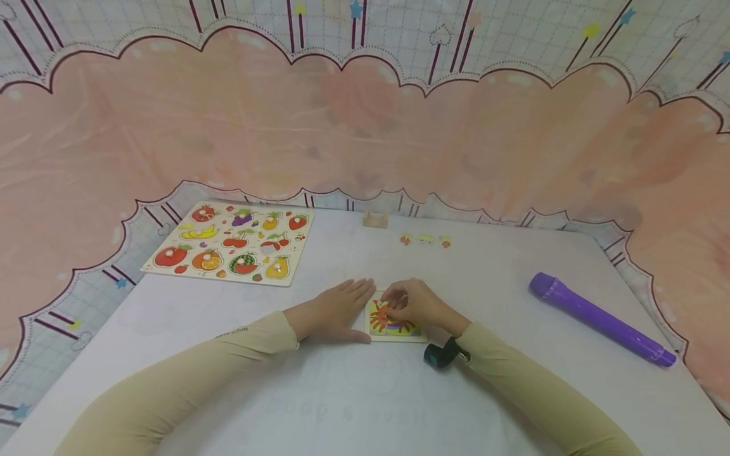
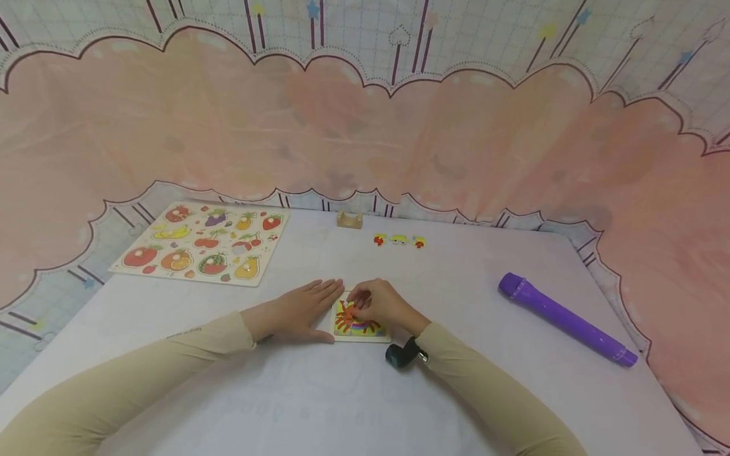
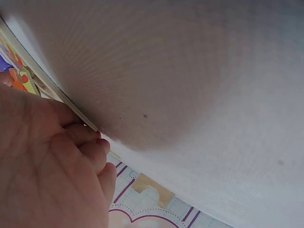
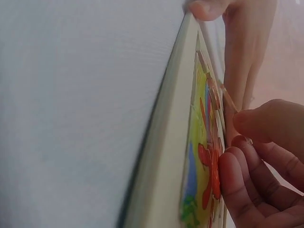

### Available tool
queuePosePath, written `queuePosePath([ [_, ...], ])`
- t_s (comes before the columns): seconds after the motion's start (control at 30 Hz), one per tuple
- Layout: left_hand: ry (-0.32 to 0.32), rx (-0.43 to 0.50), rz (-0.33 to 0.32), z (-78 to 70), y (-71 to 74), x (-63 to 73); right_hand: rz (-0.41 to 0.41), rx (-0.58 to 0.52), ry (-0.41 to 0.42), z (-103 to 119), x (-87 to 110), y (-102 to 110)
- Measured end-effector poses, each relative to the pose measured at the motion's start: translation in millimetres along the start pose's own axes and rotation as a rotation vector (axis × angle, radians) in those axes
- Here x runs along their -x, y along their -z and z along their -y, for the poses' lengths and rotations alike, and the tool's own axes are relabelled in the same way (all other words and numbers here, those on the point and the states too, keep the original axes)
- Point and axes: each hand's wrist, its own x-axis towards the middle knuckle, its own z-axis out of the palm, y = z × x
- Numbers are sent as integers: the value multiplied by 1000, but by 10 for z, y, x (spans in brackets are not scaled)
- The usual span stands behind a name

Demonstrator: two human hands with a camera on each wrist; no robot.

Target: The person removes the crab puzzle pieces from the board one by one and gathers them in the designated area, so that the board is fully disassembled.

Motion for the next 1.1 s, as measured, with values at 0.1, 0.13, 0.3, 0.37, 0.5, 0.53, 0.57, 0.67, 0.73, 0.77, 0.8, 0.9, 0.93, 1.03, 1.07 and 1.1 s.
queuePosePath([
  [0.1,-3,-1,-7,-4,1,8,7,-9,-4,-14,-1,2],
  [0.13,-4,-2,-10,-6,4,11,7,-12,-4,-19,0,2],
  [0.3,-3,-8,-9,-5,-12,6,-17,-34,-2,-46,26,56],
  [0.37,0,-3,-4,-4,-20,0,-36,-38,0,-58,38,111],
  [0.5,9,8,8,-4,-19,-8,-85,-41,19,-147,29,253],
  [0.53,12,10,11,-3,-19,-9,-97,-43,28,-181,19,293],
  [0.57,14,11,12,-2,-20,-11,-111,-43,33,-219,4,333],
  [0.67,15,7,15,3,-24,-15,-150,-43,30,-345,-53,451],
  [0.73,12,7,6,2,-23,-11,-174,-31,14,-421,-106,522],
  [0.77,10,8,3,1,-23,-11,-184,-22,4,-455,-134,554],
  [0.8,9,6,1,1,-23,-10,-190,-22,-13,-484,-163,583],
  [0.9,8,17,-4,-4,-21,-7,-207,-14,-44,-552,-254,656],
  [0.93,10,17,0,-4,-21,-8,-212,-15,-55,-573,-283,673],
  [1.03,11,28,4,-6,-23,-6,-222,-31,-87,-630,-376,705],
  [1.07,10,27,5,-5,-25,-4,-223,-34,-95,-649,-408,710],
  [1.1,9,25,5,-4,-26,-4,-221,-41,-108,-666,-439,712],
])
